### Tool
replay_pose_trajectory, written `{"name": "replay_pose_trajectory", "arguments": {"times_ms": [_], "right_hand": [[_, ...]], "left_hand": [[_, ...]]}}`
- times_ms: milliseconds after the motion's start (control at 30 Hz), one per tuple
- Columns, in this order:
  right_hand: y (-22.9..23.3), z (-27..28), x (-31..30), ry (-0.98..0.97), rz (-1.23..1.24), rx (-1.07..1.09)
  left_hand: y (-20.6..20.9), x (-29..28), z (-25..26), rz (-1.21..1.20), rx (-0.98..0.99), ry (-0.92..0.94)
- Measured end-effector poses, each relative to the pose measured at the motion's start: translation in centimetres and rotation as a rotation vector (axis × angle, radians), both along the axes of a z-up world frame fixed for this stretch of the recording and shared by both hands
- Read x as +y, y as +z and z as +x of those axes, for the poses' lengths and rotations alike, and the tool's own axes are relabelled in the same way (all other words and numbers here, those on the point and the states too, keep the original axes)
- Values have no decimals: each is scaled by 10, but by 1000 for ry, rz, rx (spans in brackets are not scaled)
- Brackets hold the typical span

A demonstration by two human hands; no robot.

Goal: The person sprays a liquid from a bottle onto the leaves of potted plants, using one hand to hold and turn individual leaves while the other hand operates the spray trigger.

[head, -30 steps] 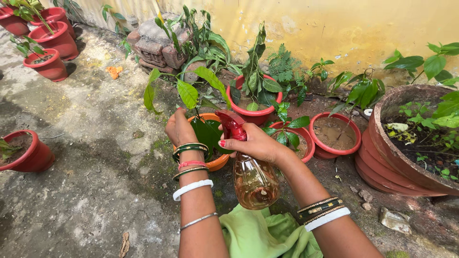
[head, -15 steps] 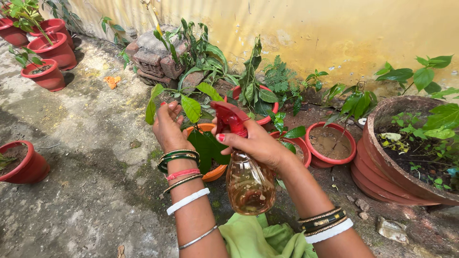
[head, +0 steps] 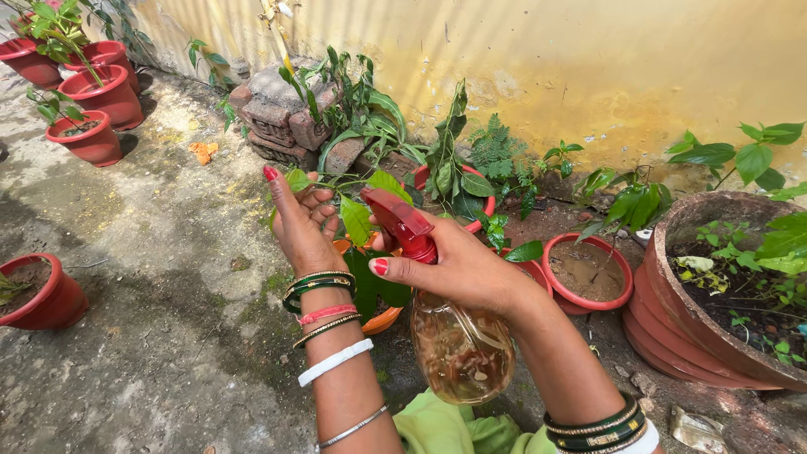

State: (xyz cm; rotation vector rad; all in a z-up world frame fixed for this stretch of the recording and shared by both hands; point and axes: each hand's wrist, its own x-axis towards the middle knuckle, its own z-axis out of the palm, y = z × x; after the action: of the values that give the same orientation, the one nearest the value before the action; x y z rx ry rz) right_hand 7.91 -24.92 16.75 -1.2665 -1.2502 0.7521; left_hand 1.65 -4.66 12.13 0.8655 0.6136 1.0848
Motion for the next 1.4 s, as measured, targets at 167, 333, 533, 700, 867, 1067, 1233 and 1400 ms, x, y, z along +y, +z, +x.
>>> {"name": "replay_pose_trajectory", "arguments": {"times_ms": [167,333,533,700,867,1067,1233,1400], "right_hand": [[7,-7,-6,4,-41,30],[10,-4,-13,-67,-67,-83],[4,12,-21,-142,-132,-158],[1,19,-25,-147,-159,-64],[4,27,-34,-98,-133,23],[-8,30,-30,-120,-154,17],[-24,34,-23,-151,-214,-64],[-30,31,-12,-137,-187,-88]], "left_hand": [[-1,-5,3,50,-41,5],[-2,-4,2,60,-65,-4],[-1,-6,1,95,-132,-17],[-12,2,5,88,-111,50],[-76,42,4,-4,-52,284],[-235,100,4,-63,178,375],[-314,96,8,-178,1025,351],[-318,53,20,-528,954,412]]}}
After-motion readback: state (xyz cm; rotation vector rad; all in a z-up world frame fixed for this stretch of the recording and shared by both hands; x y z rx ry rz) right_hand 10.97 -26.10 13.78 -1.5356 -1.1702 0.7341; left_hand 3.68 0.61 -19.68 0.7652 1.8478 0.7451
